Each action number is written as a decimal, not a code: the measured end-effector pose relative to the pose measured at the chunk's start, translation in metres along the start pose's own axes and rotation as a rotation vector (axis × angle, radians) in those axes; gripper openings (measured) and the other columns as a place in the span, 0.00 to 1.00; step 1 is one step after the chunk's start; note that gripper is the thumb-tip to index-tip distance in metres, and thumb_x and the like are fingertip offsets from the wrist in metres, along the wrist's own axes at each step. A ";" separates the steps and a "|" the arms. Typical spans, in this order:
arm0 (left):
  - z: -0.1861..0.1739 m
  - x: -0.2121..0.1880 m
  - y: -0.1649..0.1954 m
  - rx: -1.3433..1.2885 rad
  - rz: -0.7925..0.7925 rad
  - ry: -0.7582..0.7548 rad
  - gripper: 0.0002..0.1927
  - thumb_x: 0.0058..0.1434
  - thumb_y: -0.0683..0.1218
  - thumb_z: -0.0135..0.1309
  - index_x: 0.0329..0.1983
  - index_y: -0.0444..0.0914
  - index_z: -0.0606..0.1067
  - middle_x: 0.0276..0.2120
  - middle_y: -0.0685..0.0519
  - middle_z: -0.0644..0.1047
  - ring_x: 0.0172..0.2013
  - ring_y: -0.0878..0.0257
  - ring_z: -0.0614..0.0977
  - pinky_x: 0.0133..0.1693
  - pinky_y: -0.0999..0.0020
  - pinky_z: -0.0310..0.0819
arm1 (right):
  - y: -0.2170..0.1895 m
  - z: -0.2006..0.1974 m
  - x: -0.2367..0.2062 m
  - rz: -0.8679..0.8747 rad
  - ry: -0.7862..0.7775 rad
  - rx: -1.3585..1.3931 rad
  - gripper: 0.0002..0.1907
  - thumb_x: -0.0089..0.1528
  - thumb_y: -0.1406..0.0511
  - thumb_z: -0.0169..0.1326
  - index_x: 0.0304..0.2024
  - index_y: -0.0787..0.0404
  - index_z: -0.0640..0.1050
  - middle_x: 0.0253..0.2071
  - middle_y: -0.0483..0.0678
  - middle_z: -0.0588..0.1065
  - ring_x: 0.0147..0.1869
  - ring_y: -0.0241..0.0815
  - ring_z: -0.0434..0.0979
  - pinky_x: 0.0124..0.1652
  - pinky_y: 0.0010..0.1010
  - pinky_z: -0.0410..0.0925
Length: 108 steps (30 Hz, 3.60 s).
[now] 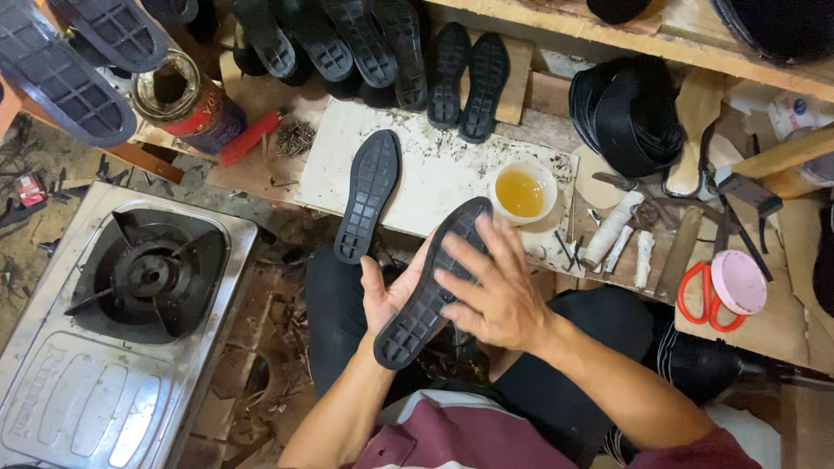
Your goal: The person repeatedly applies a yellow liquid to the bottom of black shoe soles using their fingers. They pick up a sole, spread the liquid across the tread, and place it on a shelf. This process is repeated for multiple soles.
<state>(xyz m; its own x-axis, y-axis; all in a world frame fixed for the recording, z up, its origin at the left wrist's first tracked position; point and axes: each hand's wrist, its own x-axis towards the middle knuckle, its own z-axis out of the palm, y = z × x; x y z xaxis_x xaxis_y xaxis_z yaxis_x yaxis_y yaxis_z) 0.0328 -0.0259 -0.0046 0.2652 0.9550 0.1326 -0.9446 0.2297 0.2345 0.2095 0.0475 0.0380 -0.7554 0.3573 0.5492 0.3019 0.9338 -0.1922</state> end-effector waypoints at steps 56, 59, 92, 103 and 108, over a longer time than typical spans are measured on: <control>-0.027 0.055 0.006 -0.280 0.271 0.031 0.53 0.65 0.79 0.36 0.80 0.38 0.52 0.72 0.42 0.61 0.69 0.48 0.68 0.72 0.47 0.58 | -0.052 0.039 -0.021 0.129 -0.039 0.057 0.26 0.69 0.46 0.48 0.61 0.49 0.79 0.77 0.60 0.50 0.80 0.76 0.38 0.72 0.69 0.40; -0.026 0.053 0.004 -0.242 0.235 0.004 0.52 0.66 0.79 0.35 0.81 0.41 0.51 0.74 0.43 0.61 0.69 0.47 0.67 0.71 0.51 0.57 | -0.040 0.030 -0.009 0.106 -0.020 0.107 0.23 0.69 0.46 0.50 0.58 0.49 0.79 0.77 0.60 0.52 0.81 0.75 0.40 0.74 0.67 0.41; -0.027 0.051 0.026 0.520 0.802 0.385 0.48 0.71 0.69 0.39 0.82 0.38 0.42 0.75 0.46 0.58 0.72 0.52 0.62 0.72 0.58 0.51 | -0.054 0.024 0.020 0.811 -0.054 0.782 0.42 0.55 0.67 0.62 0.70 0.66 0.61 0.69 0.57 0.60 0.60 0.49 0.73 0.53 0.36 0.74; -0.037 0.024 0.040 0.689 0.628 0.302 0.44 0.72 0.68 0.38 0.80 0.36 0.48 0.80 0.49 0.47 0.79 0.49 0.49 0.76 0.48 0.42 | 0.077 -0.037 0.069 1.092 0.243 0.952 0.40 0.57 0.70 0.56 0.72 0.60 0.62 0.72 0.56 0.62 0.58 0.46 0.77 0.53 0.37 0.73; -0.030 0.007 0.044 0.679 0.583 0.314 0.42 0.71 0.65 0.41 0.78 0.34 0.52 0.79 0.45 0.51 0.77 0.47 0.54 0.74 0.48 0.47 | 0.132 -0.049 0.100 1.123 0.345 0.466 0.39 0.55 0.64 0.60 0.69 0.58 0.65 0.69 0.56 0.66 0.55 0.50 0.77 0.48 0.40 0.73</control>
<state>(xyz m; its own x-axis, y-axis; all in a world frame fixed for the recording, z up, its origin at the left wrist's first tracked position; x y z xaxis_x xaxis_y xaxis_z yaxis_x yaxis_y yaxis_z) -0.0133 -0.0037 -0.0224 -0.3706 0.9143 0.1634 -0.5709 -0.3630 0.7364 0.2021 0.2055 0.1077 -0.0047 0.9977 0.0677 0.3904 0.0642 -0.9184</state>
